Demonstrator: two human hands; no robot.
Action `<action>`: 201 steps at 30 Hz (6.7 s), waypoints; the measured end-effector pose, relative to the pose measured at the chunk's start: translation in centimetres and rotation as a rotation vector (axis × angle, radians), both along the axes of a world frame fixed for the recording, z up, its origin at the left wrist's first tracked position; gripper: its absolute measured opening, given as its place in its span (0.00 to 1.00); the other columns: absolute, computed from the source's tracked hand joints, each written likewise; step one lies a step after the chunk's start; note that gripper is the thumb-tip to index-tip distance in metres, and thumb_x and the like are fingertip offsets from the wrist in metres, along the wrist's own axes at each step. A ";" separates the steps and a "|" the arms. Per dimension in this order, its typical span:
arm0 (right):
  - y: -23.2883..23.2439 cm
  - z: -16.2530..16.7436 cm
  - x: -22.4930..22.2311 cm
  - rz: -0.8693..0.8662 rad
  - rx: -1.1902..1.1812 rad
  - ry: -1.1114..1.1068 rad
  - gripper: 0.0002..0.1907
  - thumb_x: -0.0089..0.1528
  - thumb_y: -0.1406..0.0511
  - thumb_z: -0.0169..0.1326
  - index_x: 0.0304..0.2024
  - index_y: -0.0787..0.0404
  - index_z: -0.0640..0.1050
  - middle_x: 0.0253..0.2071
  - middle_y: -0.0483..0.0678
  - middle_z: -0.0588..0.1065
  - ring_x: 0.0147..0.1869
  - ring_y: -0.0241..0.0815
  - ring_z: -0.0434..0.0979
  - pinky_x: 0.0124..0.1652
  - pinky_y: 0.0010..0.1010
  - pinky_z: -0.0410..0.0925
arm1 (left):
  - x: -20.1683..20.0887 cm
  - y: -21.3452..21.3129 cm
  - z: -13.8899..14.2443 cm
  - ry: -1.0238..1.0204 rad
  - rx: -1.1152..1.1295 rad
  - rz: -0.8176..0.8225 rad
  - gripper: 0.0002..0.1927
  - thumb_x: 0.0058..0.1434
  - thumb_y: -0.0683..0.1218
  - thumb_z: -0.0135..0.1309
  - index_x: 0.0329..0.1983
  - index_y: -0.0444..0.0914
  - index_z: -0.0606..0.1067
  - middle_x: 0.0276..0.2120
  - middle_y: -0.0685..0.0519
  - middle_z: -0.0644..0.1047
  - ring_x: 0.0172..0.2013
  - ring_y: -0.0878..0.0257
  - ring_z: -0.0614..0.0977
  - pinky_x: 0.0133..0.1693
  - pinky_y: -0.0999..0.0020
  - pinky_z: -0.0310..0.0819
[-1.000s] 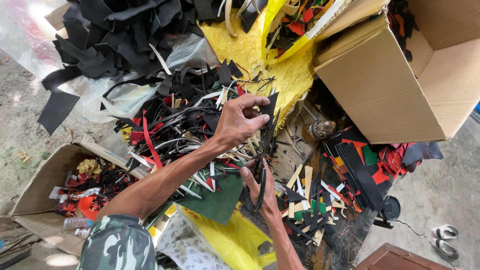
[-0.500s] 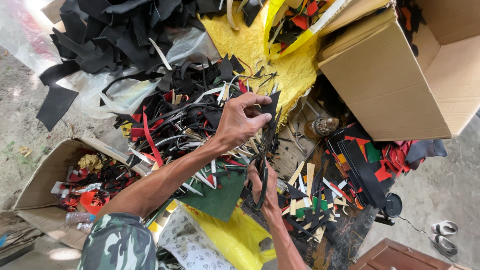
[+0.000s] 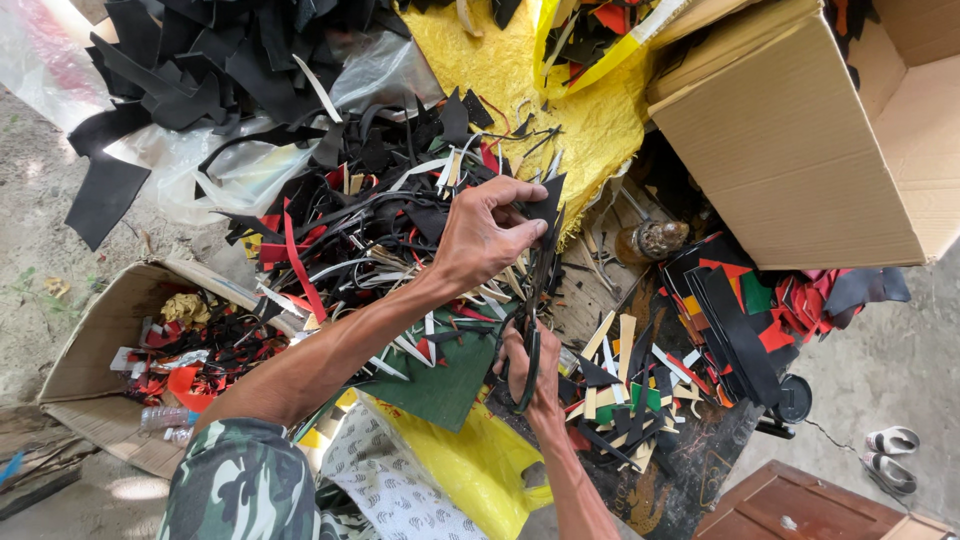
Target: The person uses shears to cut various pieces of colored material, including black, red, and beige, into smaller strips and shapes. The cut pieces are dropped onto a yellow tarp on the work surface, accumulating in a pile.
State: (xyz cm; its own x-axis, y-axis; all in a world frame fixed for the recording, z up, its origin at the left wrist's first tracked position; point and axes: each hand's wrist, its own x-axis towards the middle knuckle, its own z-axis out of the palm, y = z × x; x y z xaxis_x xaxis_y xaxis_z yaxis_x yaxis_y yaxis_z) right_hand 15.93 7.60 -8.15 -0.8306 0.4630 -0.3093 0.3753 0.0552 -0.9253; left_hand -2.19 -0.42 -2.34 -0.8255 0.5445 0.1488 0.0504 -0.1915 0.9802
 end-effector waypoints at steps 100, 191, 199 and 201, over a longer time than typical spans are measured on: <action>12.4 8.3 13.6 -0.270 0.773 -0.500 0.23 0.62 0.51 0.64 0.43 0.66 0.85 0.22 0.49 0.77 0.25 0.37 0.77 0.27 0.29 0.67 | -6.0 -8.3 0.3 0.543 -0.513 0.019 0.09 0.62 0.37 0.58 0.45 0.34 0.81 0.40 0.47 0.81 0.39 0.57 0.81 0.43 0.62 0.77; -0.9 2.9 0.0 0.198 -0.004 0.021 0.32 0.59 0.42 0.55 0.44 0.64 0.75 0.26 0.44 0.72 0.27 0.35 0.75 0.30 0.28 0.68 | -1.6 -0.8 1.4 -0.076 -0.023 0.157 0.18 0.57 0.41 0.65 0.48 0.33 0.75 0.34 0.51 0.83 0.33 0.70 0.82 0.34 0.77 0.78; 0.0 1.6 -1.6 0.172 -0.066 0.183 0.19 0.62 0.53 0.53 0.35 0.63 0.70 0.26 0.44 0.67 0.28 0.38 0.72 0.31 0.31 0.68 | -0.9 -0.7 0.6 -0.101 -0.070 0.094 0.16 0.55 0.42 0.66 0.45 0.33 0.76 0.32 0.53 0.82 0.31 0.71 0.81 0.33 0.76 0.77; 0.1 1.1 -1.5 0.168 -0.111 0.223 0.15 0.61 0.57 0.51 0.34 0.63 0.69 0.27 0.43 0.66 0.27 0.38 0.73 0.31 0.31 0.68 | -0.8 -0.6 0.3 -0.129 -0.064 0.091 0.16 0.55 0.42 0.66 0.44 0.33 0.76 0.32 0.53 0.82 0.31 0.71 0.81 0.33 0.77 0.77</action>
